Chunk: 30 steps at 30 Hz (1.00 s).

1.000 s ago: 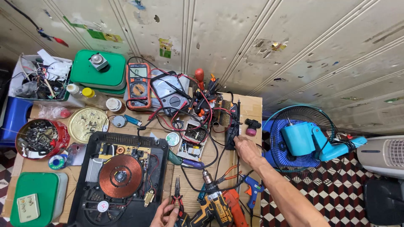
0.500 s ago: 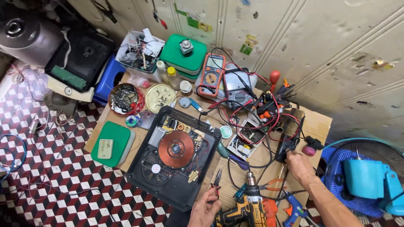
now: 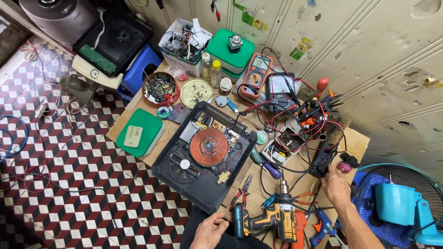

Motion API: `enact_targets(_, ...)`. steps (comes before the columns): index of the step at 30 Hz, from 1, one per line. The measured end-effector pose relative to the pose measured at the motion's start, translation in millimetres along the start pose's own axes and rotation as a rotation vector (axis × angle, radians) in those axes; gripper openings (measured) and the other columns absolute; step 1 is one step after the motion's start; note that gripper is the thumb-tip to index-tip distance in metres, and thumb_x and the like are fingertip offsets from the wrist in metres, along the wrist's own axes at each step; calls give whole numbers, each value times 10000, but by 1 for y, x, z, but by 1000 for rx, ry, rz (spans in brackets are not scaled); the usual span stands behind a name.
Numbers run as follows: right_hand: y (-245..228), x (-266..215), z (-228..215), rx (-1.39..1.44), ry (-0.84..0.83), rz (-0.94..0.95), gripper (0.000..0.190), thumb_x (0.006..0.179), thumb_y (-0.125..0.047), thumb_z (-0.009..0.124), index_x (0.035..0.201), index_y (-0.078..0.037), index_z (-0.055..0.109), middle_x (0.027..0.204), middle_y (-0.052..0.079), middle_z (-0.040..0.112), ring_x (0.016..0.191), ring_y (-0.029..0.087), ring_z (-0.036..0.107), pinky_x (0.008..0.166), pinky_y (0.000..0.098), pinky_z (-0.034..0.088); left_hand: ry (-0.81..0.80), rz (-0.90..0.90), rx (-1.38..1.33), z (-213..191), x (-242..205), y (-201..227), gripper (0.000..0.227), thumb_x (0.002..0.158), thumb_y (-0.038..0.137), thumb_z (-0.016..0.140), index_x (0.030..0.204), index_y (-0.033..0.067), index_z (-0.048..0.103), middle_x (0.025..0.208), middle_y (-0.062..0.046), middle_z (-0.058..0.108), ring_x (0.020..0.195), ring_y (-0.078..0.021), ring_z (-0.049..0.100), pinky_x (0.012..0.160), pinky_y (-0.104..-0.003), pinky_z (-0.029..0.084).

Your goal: Repairing an induction cooker by inspecting internal components, reconnecting parts, and reassembling the unit.

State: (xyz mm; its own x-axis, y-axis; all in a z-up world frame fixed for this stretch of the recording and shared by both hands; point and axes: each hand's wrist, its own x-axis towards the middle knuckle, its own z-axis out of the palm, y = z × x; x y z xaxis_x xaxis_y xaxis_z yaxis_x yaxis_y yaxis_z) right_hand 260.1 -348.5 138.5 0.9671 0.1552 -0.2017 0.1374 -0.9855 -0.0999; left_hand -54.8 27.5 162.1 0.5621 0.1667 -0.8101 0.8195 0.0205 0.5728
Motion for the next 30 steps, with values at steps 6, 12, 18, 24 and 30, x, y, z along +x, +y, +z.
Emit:
enact_targets(6,10,-18,8,22,39,39,646,828,-232,748,1412,-71,524,1407,223,568,1270,410,568,1028,479,497,-47,31,17,17,31,-27,493,896,272,744,1349,105,645,1127,-81,775,962,-123,765,885,-258,591)
enact_targets(12,26,-34,4,184,139,63,584,835,-196,718,1375,-48,552,1355,229,599,1265,425,565,1072,466,470,-106,170,93,32,48,-24,496,857,267,742,1330,132,682,1057,-60,803,888,-108,797,846,-260,597)
enact_targets(18,14,-12,-16,181,234,-78,570,808,-124,719,1347,-26,561,1337,233,607,1263,405,570,1079,459,459,-105,59,74,39,81,-55,516,858,242,758,1337,74,668,1027,-94,849,824,-101,780,809,-249,589)
enact_targets(24,9,12,-33,132,100,-153,549,767,-144,771,1278,-41,596,1170,187,647,1142,400,599,969,476,490,-39,28,7,71,145,-109,554,819,181,787,1352,78,675,999,-139,829,724,-133,751,725,-301,605)
enact_targets(30,-1,37,-8,79,18,-233,319,764,-141,772,1039,-32,652,1079,161,648,1077,377,620,916,477,512,0,421,425,73,23,64,466,851,300,784,1300,220,690,958,-79,751,773,-166,753,764,-304,599)
